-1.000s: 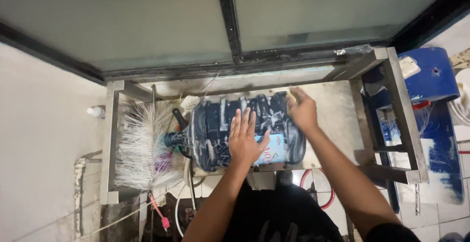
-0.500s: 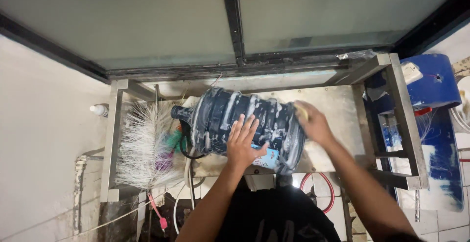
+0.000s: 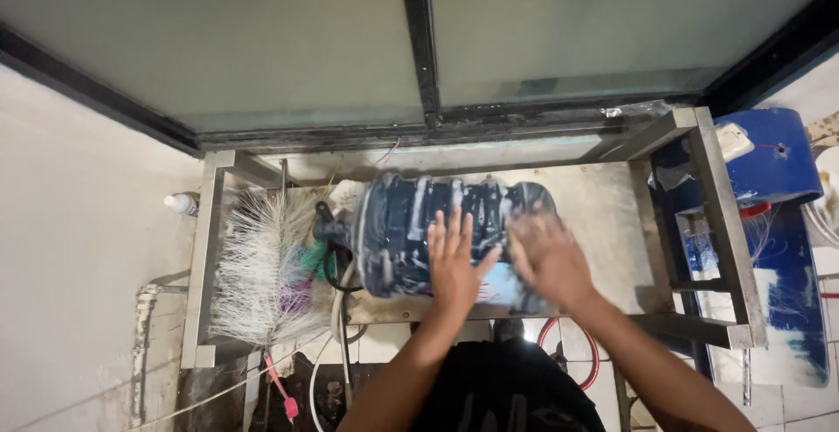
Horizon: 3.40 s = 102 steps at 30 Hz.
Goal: The person washes a large water jug by scrubbing the exterior with a soapy sponge and rinsing the surface in a bucket of soapy water.
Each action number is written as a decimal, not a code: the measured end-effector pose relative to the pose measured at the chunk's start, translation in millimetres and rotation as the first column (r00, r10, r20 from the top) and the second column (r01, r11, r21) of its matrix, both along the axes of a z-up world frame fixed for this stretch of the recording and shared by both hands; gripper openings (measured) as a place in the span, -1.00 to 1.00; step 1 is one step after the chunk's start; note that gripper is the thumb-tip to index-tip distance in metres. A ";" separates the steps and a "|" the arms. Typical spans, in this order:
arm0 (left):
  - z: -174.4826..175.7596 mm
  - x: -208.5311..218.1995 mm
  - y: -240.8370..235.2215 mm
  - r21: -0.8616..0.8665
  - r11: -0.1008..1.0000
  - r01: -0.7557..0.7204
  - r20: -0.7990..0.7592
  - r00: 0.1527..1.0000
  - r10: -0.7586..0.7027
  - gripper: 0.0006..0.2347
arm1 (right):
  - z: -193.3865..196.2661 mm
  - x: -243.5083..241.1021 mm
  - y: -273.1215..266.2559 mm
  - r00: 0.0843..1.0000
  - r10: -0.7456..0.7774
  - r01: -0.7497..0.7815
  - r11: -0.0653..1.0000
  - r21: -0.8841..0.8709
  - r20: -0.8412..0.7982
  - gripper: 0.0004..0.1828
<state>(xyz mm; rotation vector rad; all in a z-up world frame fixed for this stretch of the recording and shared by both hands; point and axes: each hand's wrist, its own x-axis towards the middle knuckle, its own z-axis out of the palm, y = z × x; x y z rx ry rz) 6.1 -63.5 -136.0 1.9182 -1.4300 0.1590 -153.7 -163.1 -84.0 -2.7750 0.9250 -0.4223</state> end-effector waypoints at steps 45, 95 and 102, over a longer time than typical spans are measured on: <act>2.6 -3.7 2.7 0.050 0.999 0.005 -0.016 1.000 -0.005 -0.53 | -28.7 82.4 -21.6 0.999 -0.028 0.031 0.995 0.091 -0.030 -0.50; 21.3 93.7 -21.5 0.425 0.871 0.248 0.124 0.937 -0.327 -0.53 | -68.5 84.3 15.3 0.911 -0.232 0.278 0.956 -0.093 0.340 -0.53; 14.3 97.0 -29.6 0.451 0.854 0.258 0.033 0.952 -0.305 -0.57 | -97.3 68.7 55.3 0.957 0.082 -0.038 0.986 -0.160 0.277 -0.47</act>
